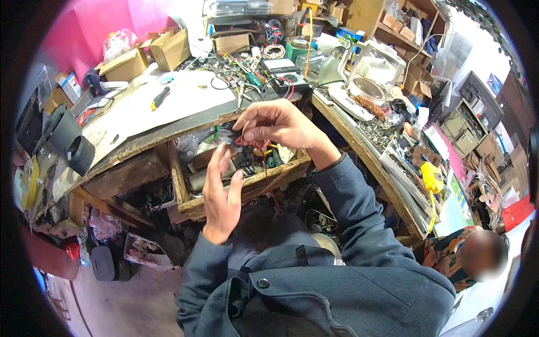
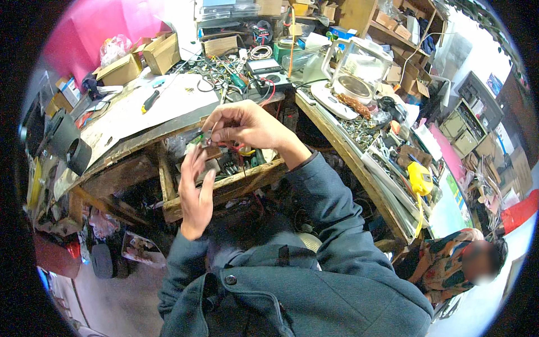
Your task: The person works at a cluttered workbench, using a multimeter to test a small electronic component. They then use a screwdriver to adjust parts within a wooden drawer and handle various wires and tools throughout the process.
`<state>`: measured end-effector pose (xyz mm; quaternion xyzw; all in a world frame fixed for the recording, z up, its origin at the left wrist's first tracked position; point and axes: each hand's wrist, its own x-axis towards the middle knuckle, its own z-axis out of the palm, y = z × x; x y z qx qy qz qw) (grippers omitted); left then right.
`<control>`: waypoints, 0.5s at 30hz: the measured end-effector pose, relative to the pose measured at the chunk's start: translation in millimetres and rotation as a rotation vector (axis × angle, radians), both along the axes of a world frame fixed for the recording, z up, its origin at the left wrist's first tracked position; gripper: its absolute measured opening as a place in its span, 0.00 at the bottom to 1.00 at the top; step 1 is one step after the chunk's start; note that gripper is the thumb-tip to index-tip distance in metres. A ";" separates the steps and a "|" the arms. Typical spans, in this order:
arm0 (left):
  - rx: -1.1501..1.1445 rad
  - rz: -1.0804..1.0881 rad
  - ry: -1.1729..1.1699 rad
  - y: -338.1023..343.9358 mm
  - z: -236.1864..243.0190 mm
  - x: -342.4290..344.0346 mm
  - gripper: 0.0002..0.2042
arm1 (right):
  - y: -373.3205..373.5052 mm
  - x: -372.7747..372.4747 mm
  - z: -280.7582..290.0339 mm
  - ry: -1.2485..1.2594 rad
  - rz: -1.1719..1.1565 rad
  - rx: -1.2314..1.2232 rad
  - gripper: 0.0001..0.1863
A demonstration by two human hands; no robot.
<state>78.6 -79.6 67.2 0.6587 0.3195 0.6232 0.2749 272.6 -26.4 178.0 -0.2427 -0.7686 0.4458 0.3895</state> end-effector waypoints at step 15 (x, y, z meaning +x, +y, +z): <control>-0.210 -0.154 -0.269 57.3 13.6 -0.9 0.05 | 23.3 27.5 -37.6 -0.538 -0.309 0.421 0.09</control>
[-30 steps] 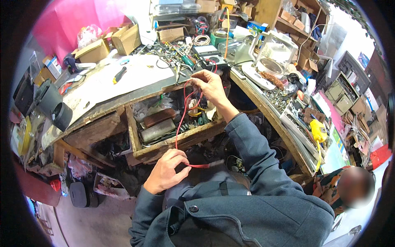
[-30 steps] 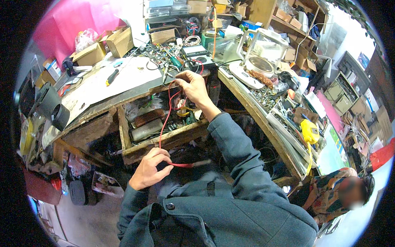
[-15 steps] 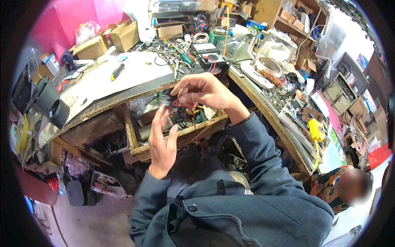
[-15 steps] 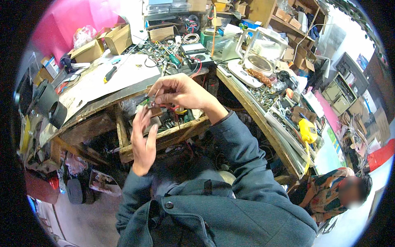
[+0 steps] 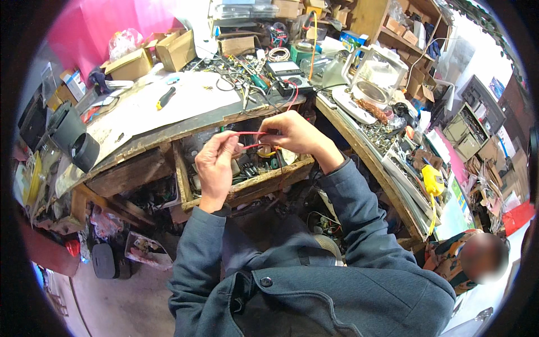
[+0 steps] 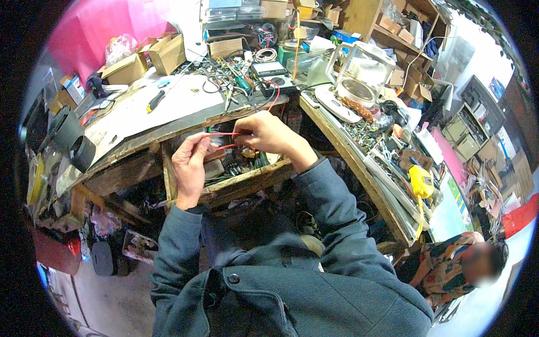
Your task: The person works at a cluttered workbench, using a multimeter to test a small electronic component. They then use a screwdriver to adjust parts within a wooden drawer and handle various wires and tools throughout the process.
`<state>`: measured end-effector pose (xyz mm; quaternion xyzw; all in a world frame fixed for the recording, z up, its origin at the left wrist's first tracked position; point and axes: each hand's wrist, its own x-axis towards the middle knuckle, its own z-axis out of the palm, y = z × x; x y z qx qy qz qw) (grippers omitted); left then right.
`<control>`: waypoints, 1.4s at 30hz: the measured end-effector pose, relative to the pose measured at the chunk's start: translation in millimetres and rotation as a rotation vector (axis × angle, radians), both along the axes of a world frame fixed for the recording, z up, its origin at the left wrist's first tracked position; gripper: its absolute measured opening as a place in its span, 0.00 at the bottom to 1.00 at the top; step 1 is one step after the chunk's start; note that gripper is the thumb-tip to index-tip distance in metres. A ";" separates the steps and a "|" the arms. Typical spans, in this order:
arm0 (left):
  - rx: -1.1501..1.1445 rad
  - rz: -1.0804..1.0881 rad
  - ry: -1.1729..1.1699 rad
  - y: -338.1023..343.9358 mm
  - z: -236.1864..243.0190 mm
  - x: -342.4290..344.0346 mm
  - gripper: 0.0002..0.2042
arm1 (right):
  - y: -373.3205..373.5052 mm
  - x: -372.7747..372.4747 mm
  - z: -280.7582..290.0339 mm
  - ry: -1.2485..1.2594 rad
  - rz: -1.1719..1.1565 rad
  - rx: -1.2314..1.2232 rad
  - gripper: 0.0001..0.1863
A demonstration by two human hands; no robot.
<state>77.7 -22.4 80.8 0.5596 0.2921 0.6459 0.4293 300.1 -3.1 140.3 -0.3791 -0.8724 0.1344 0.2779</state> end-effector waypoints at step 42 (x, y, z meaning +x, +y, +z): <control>0.284 -0.058 0.639 -25.7 -46.5 -29.6 0.25 | 48.3 27.3 271.4 -0.280 -0.532 0.858 0.08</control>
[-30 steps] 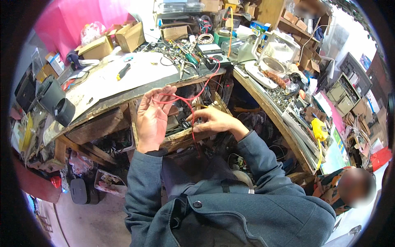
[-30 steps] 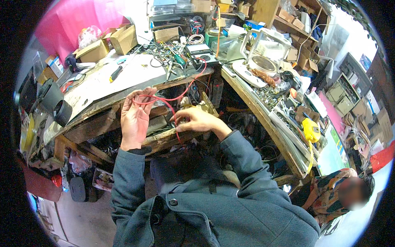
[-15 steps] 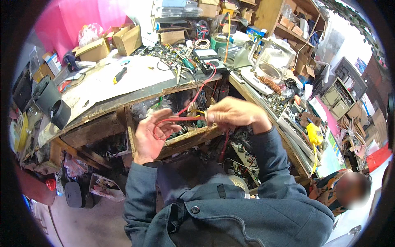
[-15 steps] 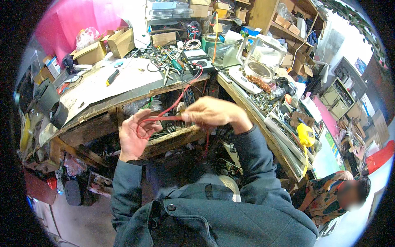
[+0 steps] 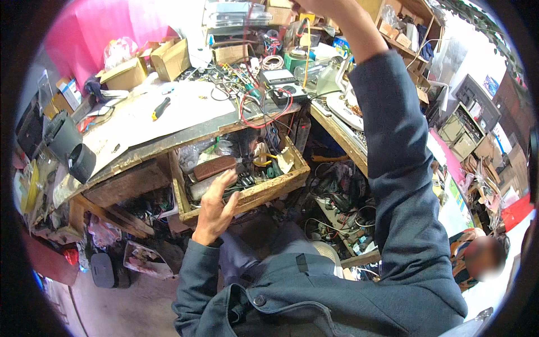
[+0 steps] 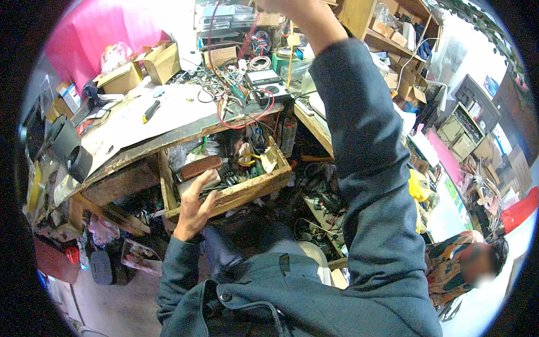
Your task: The person works at a cluttered workbench, using a multimeter to test a small electronic component. They then use a screwdriver to adjust parts within a wooden drawer and handle various wires and tools throughout the process.
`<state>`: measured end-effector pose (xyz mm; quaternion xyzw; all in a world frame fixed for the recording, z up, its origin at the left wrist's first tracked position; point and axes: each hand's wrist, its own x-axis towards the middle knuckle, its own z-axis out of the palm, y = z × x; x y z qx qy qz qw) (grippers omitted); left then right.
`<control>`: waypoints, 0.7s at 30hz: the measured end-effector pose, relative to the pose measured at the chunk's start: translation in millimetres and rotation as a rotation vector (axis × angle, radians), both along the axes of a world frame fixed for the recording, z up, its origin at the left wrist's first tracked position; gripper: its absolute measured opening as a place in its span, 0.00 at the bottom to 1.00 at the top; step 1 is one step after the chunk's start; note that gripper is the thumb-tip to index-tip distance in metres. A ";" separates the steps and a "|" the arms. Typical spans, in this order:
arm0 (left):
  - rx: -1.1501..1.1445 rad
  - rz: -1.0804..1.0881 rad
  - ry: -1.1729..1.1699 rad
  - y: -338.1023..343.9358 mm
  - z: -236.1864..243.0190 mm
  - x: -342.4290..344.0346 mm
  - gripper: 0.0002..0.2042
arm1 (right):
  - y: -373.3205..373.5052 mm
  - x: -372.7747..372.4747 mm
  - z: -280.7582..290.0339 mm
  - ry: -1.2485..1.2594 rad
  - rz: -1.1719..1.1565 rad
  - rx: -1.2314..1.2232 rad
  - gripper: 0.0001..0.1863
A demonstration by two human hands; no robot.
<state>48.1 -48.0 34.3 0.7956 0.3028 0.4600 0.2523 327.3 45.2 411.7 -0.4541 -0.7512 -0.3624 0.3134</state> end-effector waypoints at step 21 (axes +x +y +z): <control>-0.500 0.113 -0.092 12.2 -13.5 -23.8 0.11 | 6.4 -50.9 -233.7 0.038 0.141 -0.664 0.10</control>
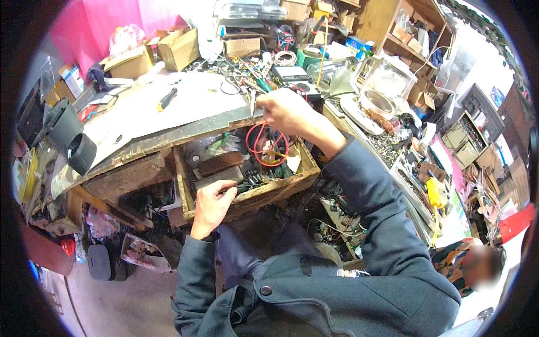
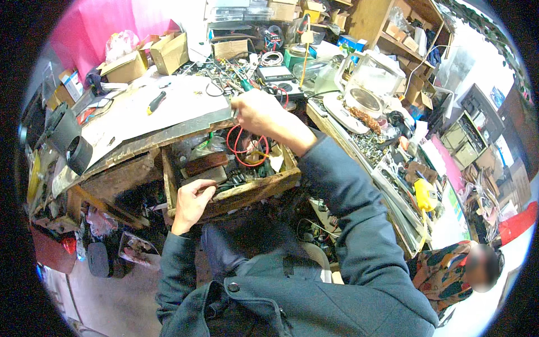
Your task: The person works at a cluttered workbench, using a multimeter to test a small electronic component. They then use a screwdriver to adjust parts within a wooden drawer and handle various wires and tools throughout the process.
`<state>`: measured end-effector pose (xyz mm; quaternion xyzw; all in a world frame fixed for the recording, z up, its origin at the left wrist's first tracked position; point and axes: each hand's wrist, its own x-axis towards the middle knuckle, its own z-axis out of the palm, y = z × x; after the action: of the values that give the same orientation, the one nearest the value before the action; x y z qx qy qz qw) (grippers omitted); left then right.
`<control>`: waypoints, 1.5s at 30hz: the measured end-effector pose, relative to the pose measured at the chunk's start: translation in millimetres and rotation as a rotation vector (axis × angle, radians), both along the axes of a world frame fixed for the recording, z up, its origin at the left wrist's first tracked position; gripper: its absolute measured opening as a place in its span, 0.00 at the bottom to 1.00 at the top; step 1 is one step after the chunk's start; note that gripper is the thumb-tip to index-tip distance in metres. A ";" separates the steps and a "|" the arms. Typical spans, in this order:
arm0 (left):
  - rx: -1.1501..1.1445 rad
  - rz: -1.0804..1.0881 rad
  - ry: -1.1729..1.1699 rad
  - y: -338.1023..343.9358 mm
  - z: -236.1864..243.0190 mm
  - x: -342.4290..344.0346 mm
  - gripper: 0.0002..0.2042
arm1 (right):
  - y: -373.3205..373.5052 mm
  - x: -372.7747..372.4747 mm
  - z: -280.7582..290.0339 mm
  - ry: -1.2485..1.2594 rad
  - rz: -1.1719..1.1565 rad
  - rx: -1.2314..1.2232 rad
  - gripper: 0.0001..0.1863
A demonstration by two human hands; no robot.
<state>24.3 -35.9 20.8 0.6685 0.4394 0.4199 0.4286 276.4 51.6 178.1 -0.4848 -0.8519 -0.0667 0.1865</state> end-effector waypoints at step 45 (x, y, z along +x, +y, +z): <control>0.198 0.091 0.261 7.3 -7.8 5.6 0.10 | 233.3 123.2 17.4 -0.020 -0.423 0.229 0.18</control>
<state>29.9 -28.6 13.0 0.7357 0.4778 0.3897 0.2806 399.6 284.9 195.5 -0.6276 -0.7199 -0.2054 0.2138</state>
